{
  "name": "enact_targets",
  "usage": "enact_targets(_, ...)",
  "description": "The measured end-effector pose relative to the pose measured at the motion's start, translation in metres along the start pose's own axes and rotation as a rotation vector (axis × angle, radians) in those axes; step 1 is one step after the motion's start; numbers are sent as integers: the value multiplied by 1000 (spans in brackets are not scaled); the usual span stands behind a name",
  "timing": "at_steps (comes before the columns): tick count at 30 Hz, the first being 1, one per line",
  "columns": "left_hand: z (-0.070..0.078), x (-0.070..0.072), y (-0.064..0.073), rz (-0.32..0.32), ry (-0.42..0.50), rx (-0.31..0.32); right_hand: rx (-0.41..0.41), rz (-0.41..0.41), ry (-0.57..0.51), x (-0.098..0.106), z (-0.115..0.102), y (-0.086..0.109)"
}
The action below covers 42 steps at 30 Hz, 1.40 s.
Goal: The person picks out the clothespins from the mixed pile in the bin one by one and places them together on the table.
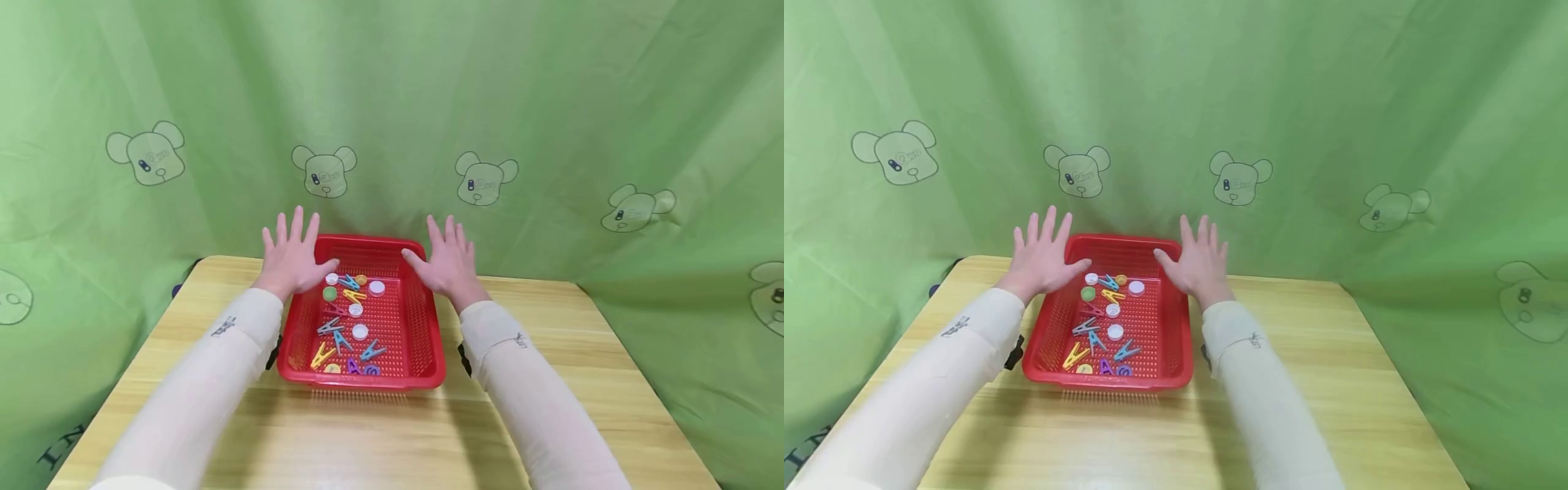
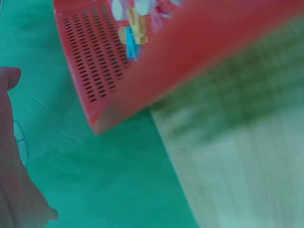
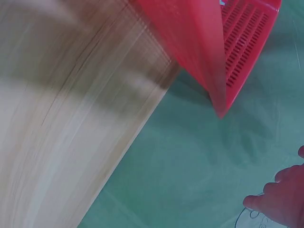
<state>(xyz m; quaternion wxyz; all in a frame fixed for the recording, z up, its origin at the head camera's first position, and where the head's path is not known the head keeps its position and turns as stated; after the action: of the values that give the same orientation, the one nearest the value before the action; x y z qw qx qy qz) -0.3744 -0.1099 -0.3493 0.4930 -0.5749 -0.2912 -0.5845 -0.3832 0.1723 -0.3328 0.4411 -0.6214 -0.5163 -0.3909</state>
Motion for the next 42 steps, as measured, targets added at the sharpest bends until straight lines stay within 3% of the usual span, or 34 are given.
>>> enact_targets(7,-11,-28,17,-96,102,24,23,-1,-51,-7,-22,2)
enact_targets(11,-15,-40,22,-110,154,37,33,-18,-97,-11,-37,3)
enact_targets(21,-6,-57,35,-208,266,64,14,-55,-320,-34,-57,1)
enact_targets(26,-8,-67,36,-176,243,67,-15,-78,-442,-47,-60,0)
enact_targets(31,-7,-66,34,-131,224,44,-60,-119,-548,-64,-59,-3)
enact_targets(42,-11,-70,34,-129,206,67,-149,-230,-685,-106,-54,-4)
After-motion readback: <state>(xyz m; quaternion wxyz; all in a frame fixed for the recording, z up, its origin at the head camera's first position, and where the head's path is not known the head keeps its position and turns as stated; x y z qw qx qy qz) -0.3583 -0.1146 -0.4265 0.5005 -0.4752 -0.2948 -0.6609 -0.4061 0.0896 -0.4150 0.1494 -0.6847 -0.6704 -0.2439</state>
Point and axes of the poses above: each hand's wrist, its own y-axis away from the middle knuckle, its own x-axis out of the back of the hand, z = x × y, the point moved 6 cm from there along -y, towards the middle knuckle, and after that the axes turned 12 degrees about -x, right-handed, at the moved point
